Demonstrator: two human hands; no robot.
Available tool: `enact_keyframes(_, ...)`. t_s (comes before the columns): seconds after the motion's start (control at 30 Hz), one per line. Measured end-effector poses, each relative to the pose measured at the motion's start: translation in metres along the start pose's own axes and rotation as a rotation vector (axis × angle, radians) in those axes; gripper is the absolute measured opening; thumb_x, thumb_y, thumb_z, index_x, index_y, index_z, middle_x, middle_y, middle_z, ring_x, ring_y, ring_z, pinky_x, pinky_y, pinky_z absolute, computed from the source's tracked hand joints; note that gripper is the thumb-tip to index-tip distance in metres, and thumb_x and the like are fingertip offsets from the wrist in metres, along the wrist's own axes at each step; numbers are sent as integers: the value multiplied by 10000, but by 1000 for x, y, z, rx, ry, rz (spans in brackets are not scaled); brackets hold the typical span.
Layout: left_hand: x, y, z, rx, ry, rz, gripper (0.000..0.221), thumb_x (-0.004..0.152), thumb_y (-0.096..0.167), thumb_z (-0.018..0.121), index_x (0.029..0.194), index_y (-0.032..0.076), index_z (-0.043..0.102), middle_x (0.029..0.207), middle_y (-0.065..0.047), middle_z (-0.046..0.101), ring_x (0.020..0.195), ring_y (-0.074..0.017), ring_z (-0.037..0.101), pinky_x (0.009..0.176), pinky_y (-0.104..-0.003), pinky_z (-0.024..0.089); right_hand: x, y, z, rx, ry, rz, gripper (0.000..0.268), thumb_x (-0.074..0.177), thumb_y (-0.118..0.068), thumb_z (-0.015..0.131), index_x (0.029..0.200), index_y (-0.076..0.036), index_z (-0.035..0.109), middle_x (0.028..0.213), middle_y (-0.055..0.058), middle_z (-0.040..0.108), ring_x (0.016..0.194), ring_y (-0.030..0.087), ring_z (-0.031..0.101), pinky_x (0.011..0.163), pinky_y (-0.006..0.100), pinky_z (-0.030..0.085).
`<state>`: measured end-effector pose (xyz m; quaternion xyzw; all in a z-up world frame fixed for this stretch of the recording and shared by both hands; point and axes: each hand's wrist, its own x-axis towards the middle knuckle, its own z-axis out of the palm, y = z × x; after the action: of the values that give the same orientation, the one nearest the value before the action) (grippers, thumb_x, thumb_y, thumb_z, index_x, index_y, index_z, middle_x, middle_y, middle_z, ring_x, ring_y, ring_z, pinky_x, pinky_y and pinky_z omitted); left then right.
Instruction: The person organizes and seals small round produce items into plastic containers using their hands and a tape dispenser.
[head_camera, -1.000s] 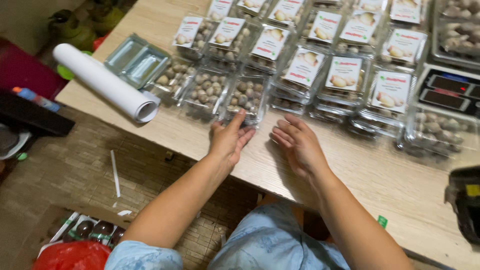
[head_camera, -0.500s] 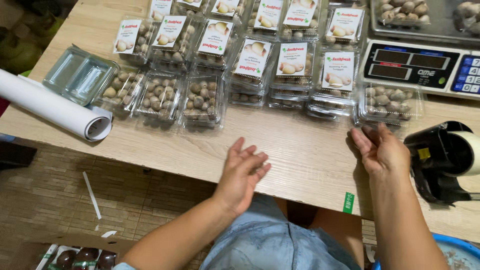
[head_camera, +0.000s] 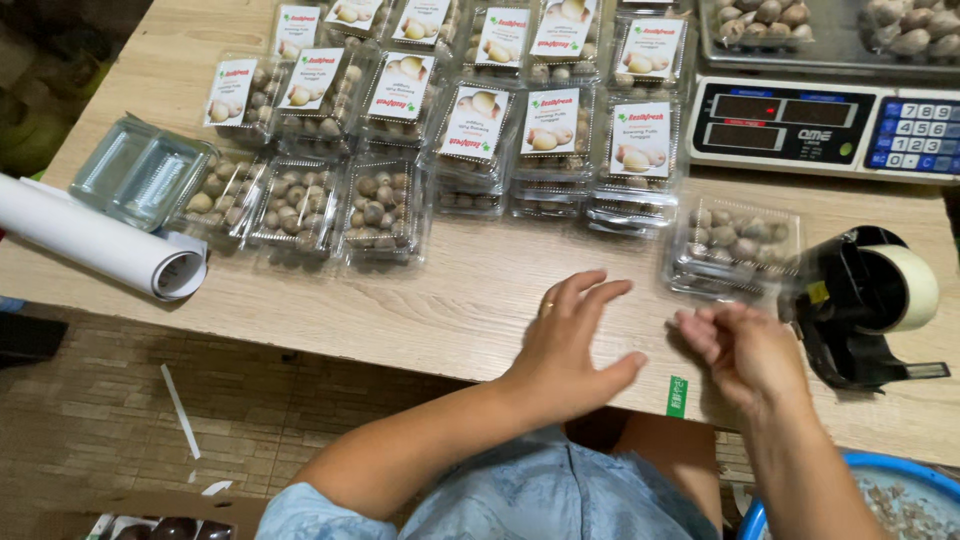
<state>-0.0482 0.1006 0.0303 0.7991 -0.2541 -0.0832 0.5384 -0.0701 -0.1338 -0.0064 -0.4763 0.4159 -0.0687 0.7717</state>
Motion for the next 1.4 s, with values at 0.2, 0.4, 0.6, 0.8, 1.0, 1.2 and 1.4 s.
enact_keyframes(0.2,69,4,39,527,-76,562,709,825,356,727,1451,145,469,1543,-202,459,1484,-447,401,1232,-575,350,-4,44,-45,78,-71,-3,94,1018,-68,584,1108,-68,610,882,168,700,674,222,695,728,349,646)
enact_keyframes(0.4,181,27,87,912,-601,567,1327,691,482,1026,1616,169,127,1693,-225,124,1574,-426,109,1269,-535,131,33,40,-53,149,-75,45,105,1073,-169,583,1109,-77,618,952,141,732,805,221,740,791,310,651)
enact_keyframes(0.6,207,13,122,1012,-702,501,1547,385,466,1117,1599,302,172,1468,-98,530,1401,-371,510,1156,-626,344,44,39,-64,98,-87,17,245,1071,-154,552,1224,34,513,1012,188,694,909,330,765,815,465,643)
enact_keyframes(0.8,162,17,102,1021,-667,631,1242,625,572,887,1613,355,165,1429,-91,503,1313,-324,551,994,-551,465,8,44,-91,-54,-131,36,190,1082,-114,517,1152,62,532,1021,315,690,875,387,726,792,465,603)
enact_keyframes(1.0,105,3,42,1031,-505,676,1226,676,769,808,1611,386,114,1371,-46,548,1255,-272,602,908,-516,494,13,59,-108,-194,-277,25,333,1115,-133,455,1215,175,531,1099,464,644,944,512,652,867,483,522)
enact_keyframes(1.2,42,70,-128,1015,-503,191,1175,673,410,792,1634,333,120,1581,-160,376,1391,-281,403,988,-527,323,-3,62,-56,-275,-252,134,162,1122,-62,501,1127,96,530,1037,462,669,953,557,686,819,501,547)
enact_keyframes(1.4,28,19,-289,1027,-74,-496,1137,711,379,769,1646,340,124,1596,-220,254,1463,-423,287,1129,-636,251,-17,55,6,-374,-356,184,170,1110,-74,516,1106,93,549,1003,433,699,911,504,698,775,483,549)
